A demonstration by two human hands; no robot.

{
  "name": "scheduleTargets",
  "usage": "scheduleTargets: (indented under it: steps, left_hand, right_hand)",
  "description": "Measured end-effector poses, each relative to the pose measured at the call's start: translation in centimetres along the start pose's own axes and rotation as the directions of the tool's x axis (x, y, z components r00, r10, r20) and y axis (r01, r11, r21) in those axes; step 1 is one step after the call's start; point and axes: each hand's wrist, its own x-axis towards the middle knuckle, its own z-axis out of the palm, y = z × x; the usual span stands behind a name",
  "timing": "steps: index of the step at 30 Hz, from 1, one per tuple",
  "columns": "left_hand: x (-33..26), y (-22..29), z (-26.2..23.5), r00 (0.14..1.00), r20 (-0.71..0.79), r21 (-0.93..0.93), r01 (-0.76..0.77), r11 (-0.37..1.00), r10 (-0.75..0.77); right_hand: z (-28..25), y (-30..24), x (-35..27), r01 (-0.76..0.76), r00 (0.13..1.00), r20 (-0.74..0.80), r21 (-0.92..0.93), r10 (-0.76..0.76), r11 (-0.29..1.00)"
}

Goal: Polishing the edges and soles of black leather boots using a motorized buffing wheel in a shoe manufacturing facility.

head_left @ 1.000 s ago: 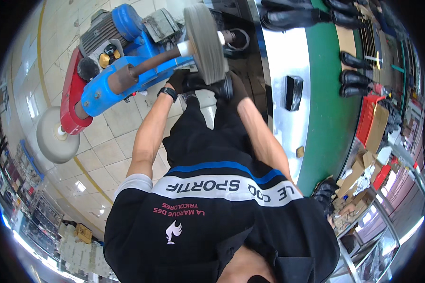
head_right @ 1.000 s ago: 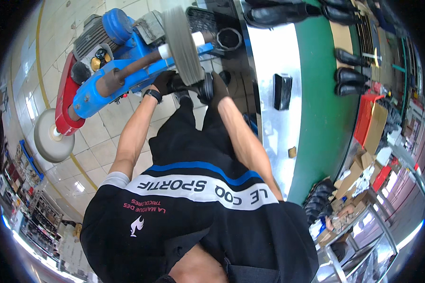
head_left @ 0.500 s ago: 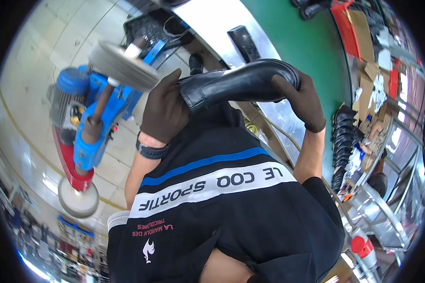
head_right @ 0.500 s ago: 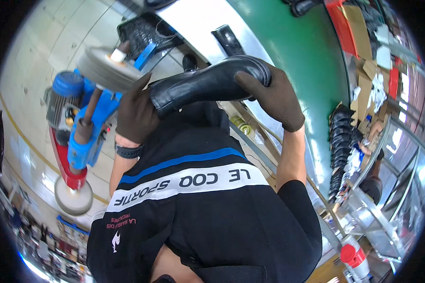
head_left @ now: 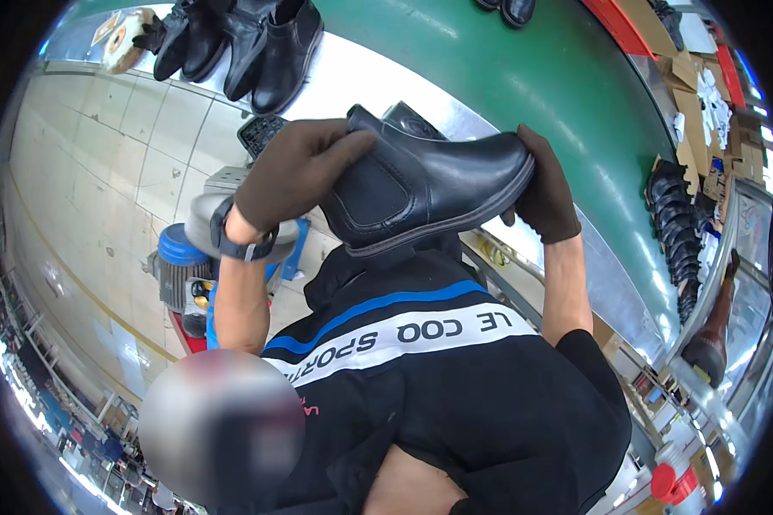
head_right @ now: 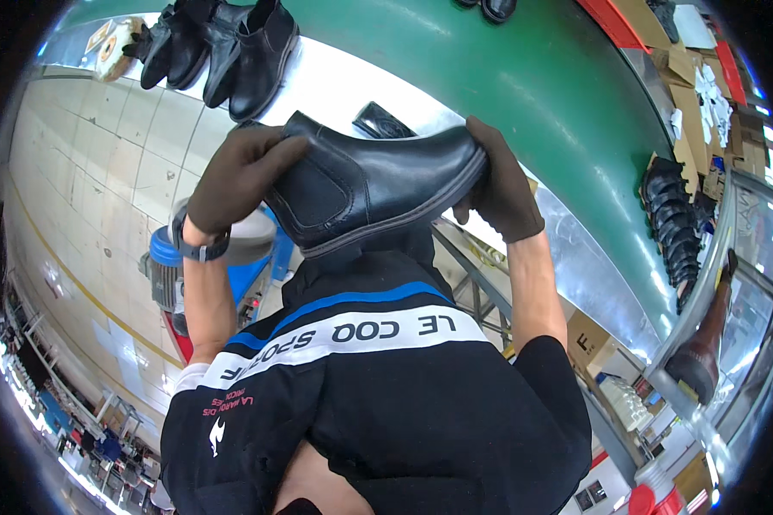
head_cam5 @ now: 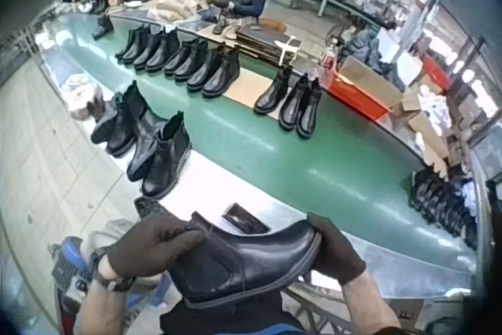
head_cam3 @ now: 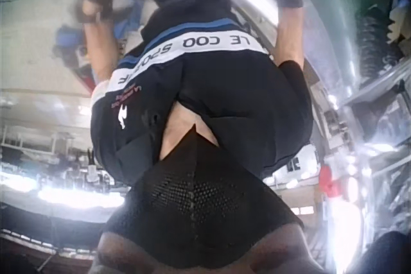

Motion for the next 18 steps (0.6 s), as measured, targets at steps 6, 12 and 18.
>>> scheduleTargets:
  steps: [6,12,18]
  left_hand:
    - [6.4,2.6,-2.8,0.94,0.34,0.215,-0.09,0.973,0.012]
    - [10.4,2.0,-4.6,0.793,0.432,0.531,-0.609,0.59,0.43]
    - [14.0,4.7,-6.1,0.817,0.518,0.553,-0.547,0.628,0.256]
  right_hand:
    - [-2.3,-0.1,2.1,-0.135,0.982,0.152,0.144,0.113,0.98]
    - [-3.7,0.9,4.9,-0.27,0.948,0.236,0.251,0.212,0.93]
    - [-3.3,-0.8,6.9,-0.289,0.929,0.32,0.311,0.187,0.905]
